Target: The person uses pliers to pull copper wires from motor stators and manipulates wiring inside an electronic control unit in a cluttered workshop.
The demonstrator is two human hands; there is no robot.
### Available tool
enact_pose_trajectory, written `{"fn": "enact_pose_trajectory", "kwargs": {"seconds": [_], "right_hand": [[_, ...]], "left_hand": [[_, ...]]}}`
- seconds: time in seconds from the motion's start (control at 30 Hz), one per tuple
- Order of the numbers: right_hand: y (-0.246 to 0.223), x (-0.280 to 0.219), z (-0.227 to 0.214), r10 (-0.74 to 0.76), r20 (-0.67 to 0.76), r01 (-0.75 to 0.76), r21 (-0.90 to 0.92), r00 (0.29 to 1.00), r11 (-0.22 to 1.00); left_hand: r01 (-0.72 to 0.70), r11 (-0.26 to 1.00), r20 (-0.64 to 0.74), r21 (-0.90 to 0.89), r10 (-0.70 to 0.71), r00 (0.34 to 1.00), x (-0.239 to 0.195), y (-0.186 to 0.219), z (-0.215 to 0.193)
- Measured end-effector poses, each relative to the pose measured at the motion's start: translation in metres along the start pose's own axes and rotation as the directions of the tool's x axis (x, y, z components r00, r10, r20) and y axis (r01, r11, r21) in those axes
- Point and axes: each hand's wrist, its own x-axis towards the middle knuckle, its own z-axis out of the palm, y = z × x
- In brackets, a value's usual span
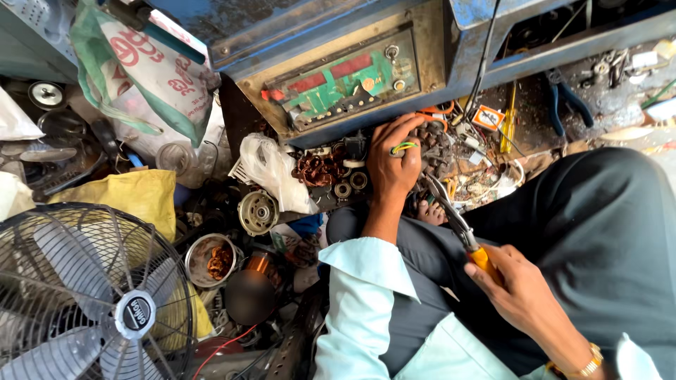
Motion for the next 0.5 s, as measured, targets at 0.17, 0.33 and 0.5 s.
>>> {"fn": "enact_pose_trajectory", "kwargs": {"seconds": [0.17, 0.33, 0.5], "right_hand": [[-0.009, -0.005, -0.012, -0.002, -0.088, 0.009, 0.078, 0.996, 0.997], [0.001, 0.009, -0.015, 0.146, 0.02, -0.146, -0.008, 0.989, 0.989], [0.008, 0.005, 0.039, -0.184, -0.269, 0.158, -0.116, 0.945, 0.981]], "left_hand": [[0.022, 1.0, 0.0, 0.01, -0.022, 1.0, 0.001, 0.004, -0.002], [0.018, 1.0, 0.005, 0.016, -0.018, 1.0, 0.003, 0.002, -0.001], [0.037, 0.999, -0.001, 0.021, -0.037, 0.999, 0.0, 0.001, 0.001]]}}
